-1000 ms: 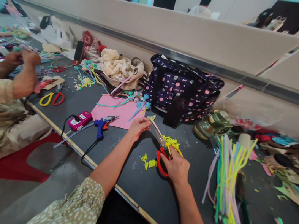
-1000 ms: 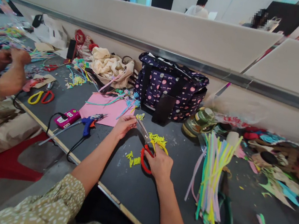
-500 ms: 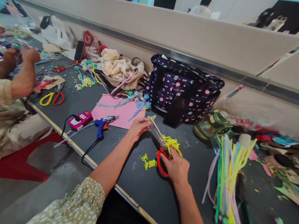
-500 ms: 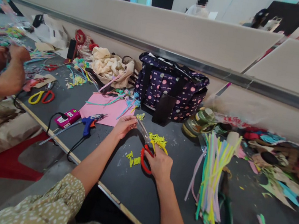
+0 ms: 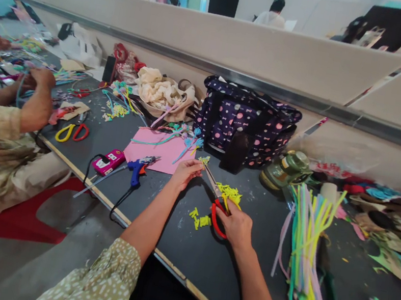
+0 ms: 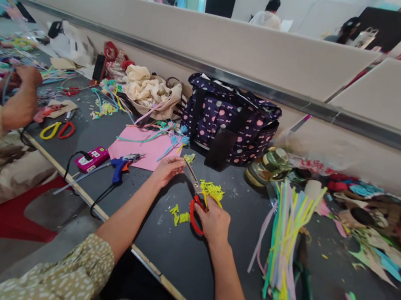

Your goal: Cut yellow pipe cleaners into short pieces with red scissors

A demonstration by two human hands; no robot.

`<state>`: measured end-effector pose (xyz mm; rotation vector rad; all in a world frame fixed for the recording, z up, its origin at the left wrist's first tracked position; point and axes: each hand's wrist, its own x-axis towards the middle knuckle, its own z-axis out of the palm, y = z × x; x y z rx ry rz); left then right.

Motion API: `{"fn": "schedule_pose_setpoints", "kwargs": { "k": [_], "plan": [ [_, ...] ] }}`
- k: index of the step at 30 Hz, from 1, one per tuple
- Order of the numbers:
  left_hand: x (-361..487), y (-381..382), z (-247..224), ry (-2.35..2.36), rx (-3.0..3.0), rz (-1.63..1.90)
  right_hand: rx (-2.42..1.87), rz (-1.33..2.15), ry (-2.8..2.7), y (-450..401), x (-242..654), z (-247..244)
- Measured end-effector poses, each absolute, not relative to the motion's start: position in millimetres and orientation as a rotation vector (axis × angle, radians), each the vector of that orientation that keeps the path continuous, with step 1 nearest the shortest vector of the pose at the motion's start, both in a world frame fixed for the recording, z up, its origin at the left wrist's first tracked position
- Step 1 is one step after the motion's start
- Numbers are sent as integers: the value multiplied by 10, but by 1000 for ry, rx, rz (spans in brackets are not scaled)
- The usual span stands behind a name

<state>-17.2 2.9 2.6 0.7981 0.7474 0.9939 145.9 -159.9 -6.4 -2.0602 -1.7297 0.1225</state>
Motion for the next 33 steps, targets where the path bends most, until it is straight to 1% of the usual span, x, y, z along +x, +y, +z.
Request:
{"fn": "schedule_pose_setpoints", "kwargs": {
  "k": [7,14,24,28,33],
  "plan": [
    [-177,56,14,799,816,989,-2154,4,-1752,-1600,1442,-42],
    [-172,34,30,783,822,977,-2167,-26,-1752,-1591,1389,39],
    [-175,38,18,784,802,971,-2104,130,-1781,-1586,1476,-97],
    [-179,47,35,791,785,976,-2232,64,-1750,-1578,1442,-18],
    [-181,54,40,769,781,991,-2283,122,-1683,-1574,1394,134]
  ]
}}
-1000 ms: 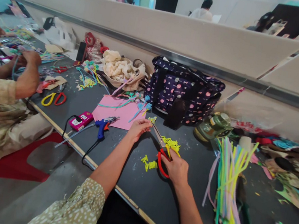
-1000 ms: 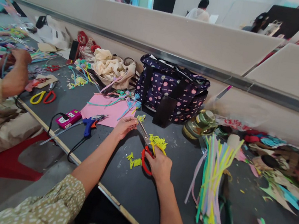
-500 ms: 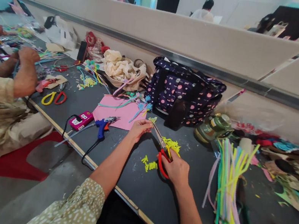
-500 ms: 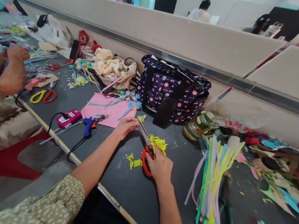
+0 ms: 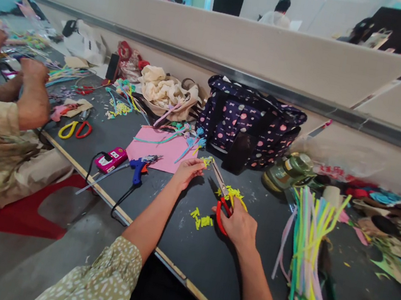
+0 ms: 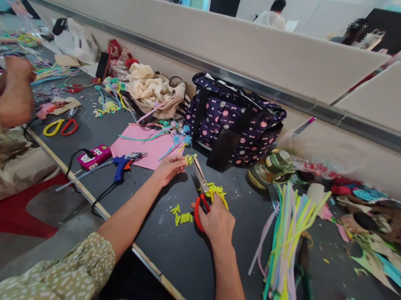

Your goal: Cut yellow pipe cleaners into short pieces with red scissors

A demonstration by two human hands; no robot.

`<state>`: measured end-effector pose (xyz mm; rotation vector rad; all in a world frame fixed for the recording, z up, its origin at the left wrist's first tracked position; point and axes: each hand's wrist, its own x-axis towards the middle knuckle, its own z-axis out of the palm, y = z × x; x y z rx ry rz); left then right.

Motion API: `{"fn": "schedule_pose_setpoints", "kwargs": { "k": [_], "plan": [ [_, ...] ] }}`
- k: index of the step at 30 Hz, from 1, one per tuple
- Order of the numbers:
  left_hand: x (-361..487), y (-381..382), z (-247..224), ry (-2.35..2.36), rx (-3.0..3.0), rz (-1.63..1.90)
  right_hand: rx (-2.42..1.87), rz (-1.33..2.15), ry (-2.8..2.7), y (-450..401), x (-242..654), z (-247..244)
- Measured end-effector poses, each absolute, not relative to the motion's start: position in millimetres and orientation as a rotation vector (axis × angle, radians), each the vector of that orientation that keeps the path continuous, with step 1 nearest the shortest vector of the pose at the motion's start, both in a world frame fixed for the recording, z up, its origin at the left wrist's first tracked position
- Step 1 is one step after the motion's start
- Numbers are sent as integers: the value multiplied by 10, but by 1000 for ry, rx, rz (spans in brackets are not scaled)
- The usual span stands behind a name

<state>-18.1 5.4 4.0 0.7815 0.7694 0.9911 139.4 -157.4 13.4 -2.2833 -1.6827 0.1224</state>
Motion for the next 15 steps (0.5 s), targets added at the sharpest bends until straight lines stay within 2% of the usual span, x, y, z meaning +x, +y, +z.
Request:
{"fn": "schedule_pose_setpoints", "kwargs": {
  "k": [6,15],
  "plan": [
    [-192,47,44,756,758,1007,-2282,122,-1657,-1577,1406,133],
    [-173,25,124,815,904,1091,-2355,-102,-1724,-1588,1467,50]
  ]
}}
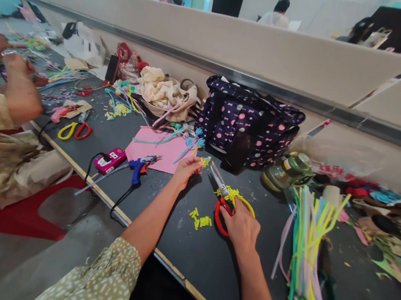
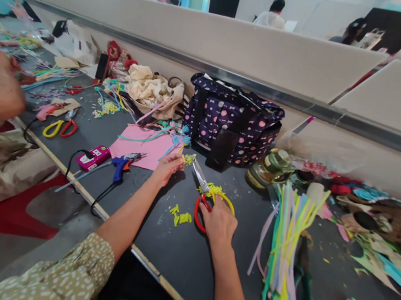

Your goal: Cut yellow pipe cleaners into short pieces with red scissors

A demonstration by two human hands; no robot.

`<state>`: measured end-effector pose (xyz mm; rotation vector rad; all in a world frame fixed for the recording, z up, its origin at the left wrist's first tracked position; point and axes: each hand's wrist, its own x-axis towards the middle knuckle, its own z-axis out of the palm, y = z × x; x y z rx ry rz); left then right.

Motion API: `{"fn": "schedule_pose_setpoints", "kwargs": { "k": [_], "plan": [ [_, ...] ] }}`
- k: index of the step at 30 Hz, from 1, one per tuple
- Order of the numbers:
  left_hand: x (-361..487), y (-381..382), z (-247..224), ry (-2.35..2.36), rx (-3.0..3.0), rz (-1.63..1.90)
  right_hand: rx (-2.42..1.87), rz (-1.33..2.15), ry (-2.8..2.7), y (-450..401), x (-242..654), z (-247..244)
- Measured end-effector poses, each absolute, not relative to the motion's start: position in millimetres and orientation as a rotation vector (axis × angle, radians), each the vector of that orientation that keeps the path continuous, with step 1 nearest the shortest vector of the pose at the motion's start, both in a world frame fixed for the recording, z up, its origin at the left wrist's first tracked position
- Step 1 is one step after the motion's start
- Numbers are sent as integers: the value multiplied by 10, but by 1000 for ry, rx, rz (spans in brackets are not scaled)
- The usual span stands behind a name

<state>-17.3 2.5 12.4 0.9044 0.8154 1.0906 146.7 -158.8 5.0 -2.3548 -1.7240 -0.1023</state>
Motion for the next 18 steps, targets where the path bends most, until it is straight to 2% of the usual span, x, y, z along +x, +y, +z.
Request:
{"fn": "schedule_pose_setpoints", "kwargs": {
  "k": [9,18],
  "plan": [
    [-126,-119,206,743,1309,1022,-2366,-170,-1784,-1594,1455,37],
    [-140,-5,69,834,1278,1134,-2383,-209,-1779,-1593,1467,16]
  ]
}}
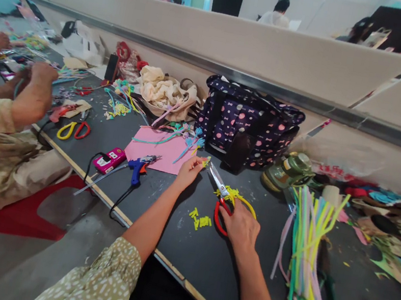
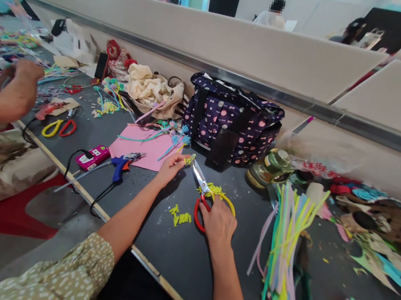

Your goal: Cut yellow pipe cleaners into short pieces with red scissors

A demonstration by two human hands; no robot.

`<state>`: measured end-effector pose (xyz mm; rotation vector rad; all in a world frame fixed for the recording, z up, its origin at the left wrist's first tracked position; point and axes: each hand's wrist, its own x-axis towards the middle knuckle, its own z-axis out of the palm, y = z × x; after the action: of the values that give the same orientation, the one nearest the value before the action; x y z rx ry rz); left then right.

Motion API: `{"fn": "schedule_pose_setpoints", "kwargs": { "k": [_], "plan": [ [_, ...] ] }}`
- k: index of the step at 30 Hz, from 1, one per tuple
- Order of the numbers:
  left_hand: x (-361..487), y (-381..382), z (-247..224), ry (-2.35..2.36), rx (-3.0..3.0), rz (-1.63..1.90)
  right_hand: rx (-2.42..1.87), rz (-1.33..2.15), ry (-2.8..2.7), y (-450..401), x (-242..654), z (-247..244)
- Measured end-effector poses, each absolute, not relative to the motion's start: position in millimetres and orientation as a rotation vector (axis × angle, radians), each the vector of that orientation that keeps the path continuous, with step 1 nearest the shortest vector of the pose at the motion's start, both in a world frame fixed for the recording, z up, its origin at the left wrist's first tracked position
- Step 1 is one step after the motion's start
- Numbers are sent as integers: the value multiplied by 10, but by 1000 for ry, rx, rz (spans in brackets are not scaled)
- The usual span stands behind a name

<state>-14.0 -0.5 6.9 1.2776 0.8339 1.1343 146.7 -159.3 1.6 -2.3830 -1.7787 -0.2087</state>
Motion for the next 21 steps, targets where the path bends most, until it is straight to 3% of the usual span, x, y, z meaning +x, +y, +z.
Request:
{"fn": "schedule_pose_setpoints", "kwargs": {
  "k": [10,21],
  "plan": [
    [-174,38,93,804,900,1078,-2254,-72,-1699,-1601,1457,38],
    [-172,36,54,739,876,1036,-2175,-85,-1739,-1618,1446,13]
  ]
}}
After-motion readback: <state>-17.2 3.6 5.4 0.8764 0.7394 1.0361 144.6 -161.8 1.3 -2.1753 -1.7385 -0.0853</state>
